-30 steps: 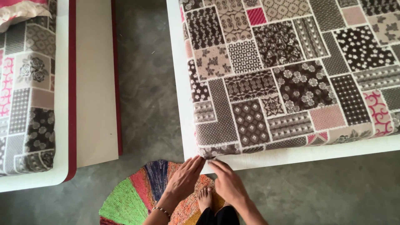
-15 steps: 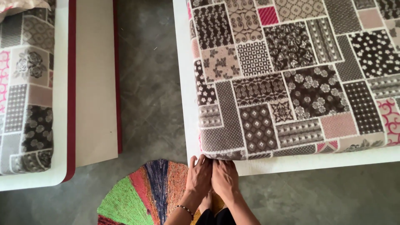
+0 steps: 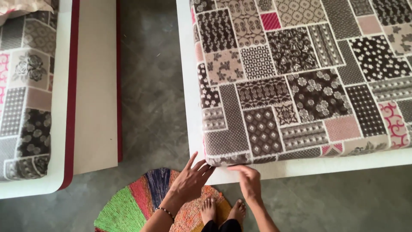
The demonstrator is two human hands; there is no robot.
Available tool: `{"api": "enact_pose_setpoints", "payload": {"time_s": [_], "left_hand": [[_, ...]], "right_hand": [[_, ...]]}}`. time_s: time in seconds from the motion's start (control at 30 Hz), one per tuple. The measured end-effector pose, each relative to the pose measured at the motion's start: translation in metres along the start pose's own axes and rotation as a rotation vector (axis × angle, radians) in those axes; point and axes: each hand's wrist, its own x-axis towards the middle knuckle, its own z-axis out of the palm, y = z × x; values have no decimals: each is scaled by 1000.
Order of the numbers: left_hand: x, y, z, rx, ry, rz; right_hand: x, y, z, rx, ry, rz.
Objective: The person removes a pillow from the bed and places it on the floor, then smooths and tucks the patterned bedsheet around the mattress edges. The person works along each side of the bed, pulling and folding the sheet to create a neat appearance.
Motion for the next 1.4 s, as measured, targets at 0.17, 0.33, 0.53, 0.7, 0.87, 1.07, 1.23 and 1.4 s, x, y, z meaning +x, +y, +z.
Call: {"api": "enact_pose_setpoints", "payload": {"time_s": [0.17, 0.33, 0.53, 0.7, 0.87, 1.07, 1.23, 1.4], "left_hand": [[8, 17, 23, -37, -81, -23], [51, 48, -4, -120, -59, 133], [137, 58, -43, -30, 367, 22], [176, 71, -32, 89, 511, -200], [196, 138, -16, 113, 510, -299], [213, 244, 3, 90, 378, -222], [235, 276, 40, -100, 229, -103], [282, 293, 57, -170, 187, -169]], "right_hand": [[-27, -10, -46, -114, 321, 74], [-24, -57, -106, -442, 522, -264], [13, -91, -144, -665, 547, -460], [22, -77, -164, -760, 515, -548], [-18, -31, -210, -696, 324, -533], [-51, -4, -272, -720, 142, -454], [-60, 39, -316, -660, 197, -277], [-53, 71, -332, -742, 312, -372]]}}
